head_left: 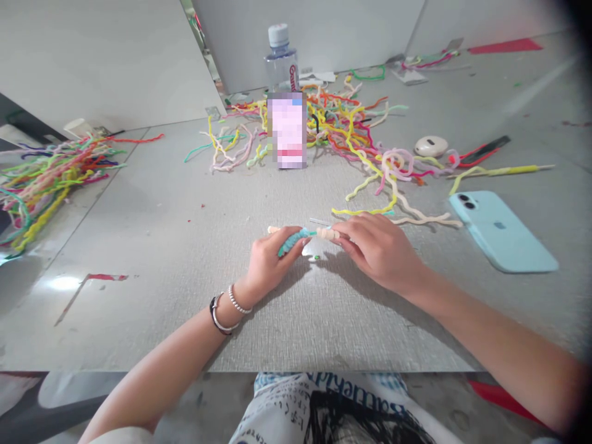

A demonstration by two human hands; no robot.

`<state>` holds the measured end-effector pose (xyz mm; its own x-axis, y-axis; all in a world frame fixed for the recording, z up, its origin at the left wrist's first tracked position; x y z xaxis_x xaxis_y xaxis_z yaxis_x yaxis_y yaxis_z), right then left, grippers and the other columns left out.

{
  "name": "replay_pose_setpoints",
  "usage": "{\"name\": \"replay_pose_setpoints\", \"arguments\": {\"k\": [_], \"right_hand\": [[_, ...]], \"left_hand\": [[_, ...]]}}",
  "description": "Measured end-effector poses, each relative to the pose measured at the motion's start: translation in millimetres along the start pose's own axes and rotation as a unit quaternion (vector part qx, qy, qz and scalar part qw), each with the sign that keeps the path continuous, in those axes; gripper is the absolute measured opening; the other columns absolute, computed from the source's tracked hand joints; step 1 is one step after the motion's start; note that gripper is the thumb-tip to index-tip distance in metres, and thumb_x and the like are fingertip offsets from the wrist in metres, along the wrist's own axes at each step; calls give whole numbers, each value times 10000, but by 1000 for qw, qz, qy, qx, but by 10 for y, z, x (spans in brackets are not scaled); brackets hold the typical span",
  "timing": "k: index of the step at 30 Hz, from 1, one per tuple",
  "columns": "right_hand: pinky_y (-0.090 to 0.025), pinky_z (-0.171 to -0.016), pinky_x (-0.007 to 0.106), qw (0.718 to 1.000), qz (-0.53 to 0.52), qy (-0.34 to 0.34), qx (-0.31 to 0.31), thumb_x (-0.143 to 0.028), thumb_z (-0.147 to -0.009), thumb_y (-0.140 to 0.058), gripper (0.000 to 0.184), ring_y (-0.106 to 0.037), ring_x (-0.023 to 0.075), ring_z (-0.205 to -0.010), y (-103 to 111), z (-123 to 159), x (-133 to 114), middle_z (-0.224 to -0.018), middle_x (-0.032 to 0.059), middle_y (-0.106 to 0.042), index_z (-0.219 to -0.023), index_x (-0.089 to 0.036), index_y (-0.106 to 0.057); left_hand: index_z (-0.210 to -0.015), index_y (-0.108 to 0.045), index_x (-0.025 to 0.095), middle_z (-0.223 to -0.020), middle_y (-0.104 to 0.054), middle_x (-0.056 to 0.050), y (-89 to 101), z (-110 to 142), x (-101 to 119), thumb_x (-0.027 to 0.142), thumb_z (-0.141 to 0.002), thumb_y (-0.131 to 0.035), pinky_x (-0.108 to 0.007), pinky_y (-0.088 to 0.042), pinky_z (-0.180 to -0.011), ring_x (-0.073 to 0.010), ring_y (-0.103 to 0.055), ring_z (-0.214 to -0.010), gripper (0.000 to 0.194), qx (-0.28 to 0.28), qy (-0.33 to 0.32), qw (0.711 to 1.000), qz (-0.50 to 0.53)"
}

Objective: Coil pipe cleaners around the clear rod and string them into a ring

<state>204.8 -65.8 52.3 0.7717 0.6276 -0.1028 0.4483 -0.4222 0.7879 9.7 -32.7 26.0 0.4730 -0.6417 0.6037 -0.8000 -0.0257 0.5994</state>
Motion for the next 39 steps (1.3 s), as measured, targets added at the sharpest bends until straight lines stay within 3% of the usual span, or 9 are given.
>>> {"name": "replay_pose_setpoints", "arguments": {"k": [6,14,20,24,27,33,39], "right_hand": [[-419,-693,329,1000,0,9,1,-187,-986,-447,166,-566,221,-747,-6,1,11,-780,77,-649,-927,-141,-595],[-406,-675,333,999,-12,37,-34,-192,-988,-441,158,-558,222,-762,-72,28,-35,-802,58,-645,-947,-160,-589],[-428,-740,345,999,8,-28,-29,-200,-979,-468,127,-590,232,-822,-62,27,35,-868,79,-682,-982,-163,-589],[-437,-760,358,998,4,-61,-28,-200,-964,-495,120,-609,244,-860,-49,27,70,-952,91,-699,-1049,-176,-575],[-445,-810,372,997,-14,-50,-52,-225,-957,-529,213,-614,256,-944,-83,36,40,-1028,94,-693,-1163,-172,-540],[-442,-807,381,993,-45,6,-111,-237,-977,-501,232,-602,255,-978,-208,75,-81,-1084,101,-677,-1191,-153,-537],[-418,-727,357,992,-55,29,-108,-250,-999,-446,197,-593,240,-868,-226,88,-104,-942,79,-672,-1095,-146,-583]], "left_hand": [[-984,-663,161,-701,-699,-10,-6,-23,31,359,-960,-537,-206,-451,-541,-91,-602,-561,236,-23,-28,999,-5],[-1012,-655,143,-729,-694,-28,-54,19,33,352,-959,-546,-201,-444,-553,-98,-610,-596,242,-79,-127,988,-25],[-1096,-572,170,-723,-651,1,-49,7,-7,440,-967,-490,-211,-397,-509,-94,-542,-513,311,-66,-16,994,-80],[-859,-535,181,-567,-529,41,-44,-13,-45,423,-1004,-384,-207,-320,-449,-89,-432,-434,320,-48,35,994,-89],[-720,-493,184,-548,-485,36,-65,-22,-22,364,-1019,-348,-216,-330,-479,-93,-421,-459,378,-70,0,993,-100],[-777,-542,169,-634,-579,-6,-130,14,82,344,-1000,-369,-242,-350,-500,-125,-510,-538,331,-174,-113,969,-132],[-727,-522,178,-574,-548,8,-122,27,104,376,-1015,-340,-248,-323,-470,-115,-477,-487,394,-162,-146,966,-137]]}}
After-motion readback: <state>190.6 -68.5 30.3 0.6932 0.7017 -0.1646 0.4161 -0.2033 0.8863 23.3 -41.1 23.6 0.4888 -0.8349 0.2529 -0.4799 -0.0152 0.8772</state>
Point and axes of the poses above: each hand's wrist, its own z-axis away from the middle knuckle, its own y-axis out of the back of the hand, x = y × z, the point moved 3 cm from there along -z, towards the middle knuckle
